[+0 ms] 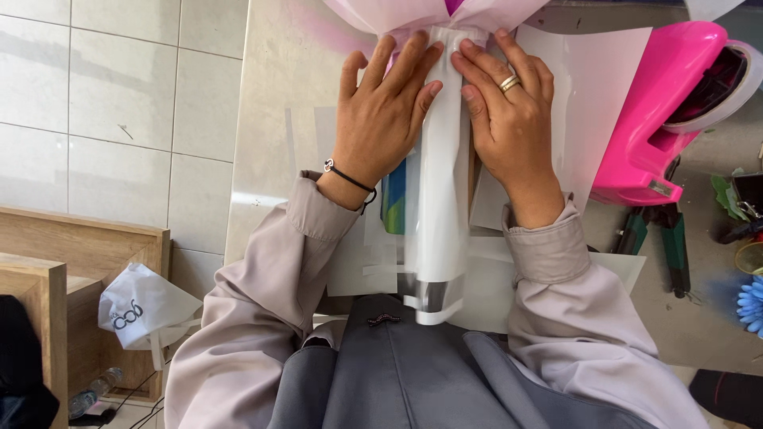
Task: The person prepares and applies layers of decorative paper to a bouquet, using tape to secure the paper around the stems and scissors to cut the wrapping material.
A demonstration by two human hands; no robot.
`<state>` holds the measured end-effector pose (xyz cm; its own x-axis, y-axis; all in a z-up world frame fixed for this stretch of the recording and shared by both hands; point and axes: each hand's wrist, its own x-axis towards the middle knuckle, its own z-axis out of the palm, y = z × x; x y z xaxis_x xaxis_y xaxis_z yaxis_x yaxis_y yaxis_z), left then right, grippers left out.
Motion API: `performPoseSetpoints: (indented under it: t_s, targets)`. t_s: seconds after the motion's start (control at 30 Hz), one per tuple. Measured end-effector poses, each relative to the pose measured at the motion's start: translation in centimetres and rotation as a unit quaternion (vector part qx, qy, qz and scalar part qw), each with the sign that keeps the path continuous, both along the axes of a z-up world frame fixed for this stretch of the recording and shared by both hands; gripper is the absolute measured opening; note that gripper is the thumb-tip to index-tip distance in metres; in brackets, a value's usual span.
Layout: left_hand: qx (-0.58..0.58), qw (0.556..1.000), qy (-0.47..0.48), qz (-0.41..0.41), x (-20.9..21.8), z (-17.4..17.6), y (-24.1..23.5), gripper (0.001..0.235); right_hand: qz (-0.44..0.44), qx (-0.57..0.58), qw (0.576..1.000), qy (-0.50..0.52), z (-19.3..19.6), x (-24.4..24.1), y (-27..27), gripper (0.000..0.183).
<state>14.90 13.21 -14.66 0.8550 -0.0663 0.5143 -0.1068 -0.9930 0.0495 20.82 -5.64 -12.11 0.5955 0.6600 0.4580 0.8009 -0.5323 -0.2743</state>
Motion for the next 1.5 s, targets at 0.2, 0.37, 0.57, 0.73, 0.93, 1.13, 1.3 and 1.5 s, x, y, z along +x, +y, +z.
performPoseSetpoints:
  t_s: [0.2, 0.37, 0.57, 0.73, 0.93, 1.13, 1.3, 1.5]
  targets:
    - [-0.036, 0.995, 0.028, -0.089, 0.4, 0.2, 0.1, 0.044, -0.013, -0.014, 1.000, -0.009, -0.4, -0.3, 0.1, 0.033]
    - [-0.058, 0.991, 0.026, -0.120, 0.8, -0.7, 0.3, 0.047, -0.021, 0.003, 1.000, -0.002, -0.7, -0.6, 0.5, 0.033]
    - [-0.184, 0.964, 0.063, -0.181, 0.8, -0.5, 0.5, 0.049, -0.030, 0.002, 1.000, 0.008, 0.3, -1.0, -0.5, 0.035]
    - [-0.208, 0.960, 0.049, -0.180, 1.0, -0.6, 0.6, 0.052, -0.211, 0.101, 0.969, -0.080, 4.7, -3.6, -10.1, 0.040]
    - [-0.200, 0.958, 0.004, -0.204, 1.0, -0.4, 0.6, 0.047, -0.430, 0.158, 0.883, 0.105, -6.0, -4.4, -23.2, 0.021]
    - [-0.148, 0.972, 0.000, -0.181, 1.5, -2.0, 0.8, 0.045, -0.502, 0.317, 0.757, 0.272, -0.7, -5.2, -16.1, 0.025]
    - [-0.143, 0.972, 0.010, -0.184, 1.6, -1.8, 0.9, 0.045, -0.474, 0.391, 0.728, 0.304, 0.0, -4.7, -16.1, 0.020]
    - [-0.167, 0.966, 0.020, -0.197, 1.3, -1.3, 0.9, 0.046, -0.446, 0.457, 0.700, 0.321, -3.0, -3.6, -19.9, 0.018]
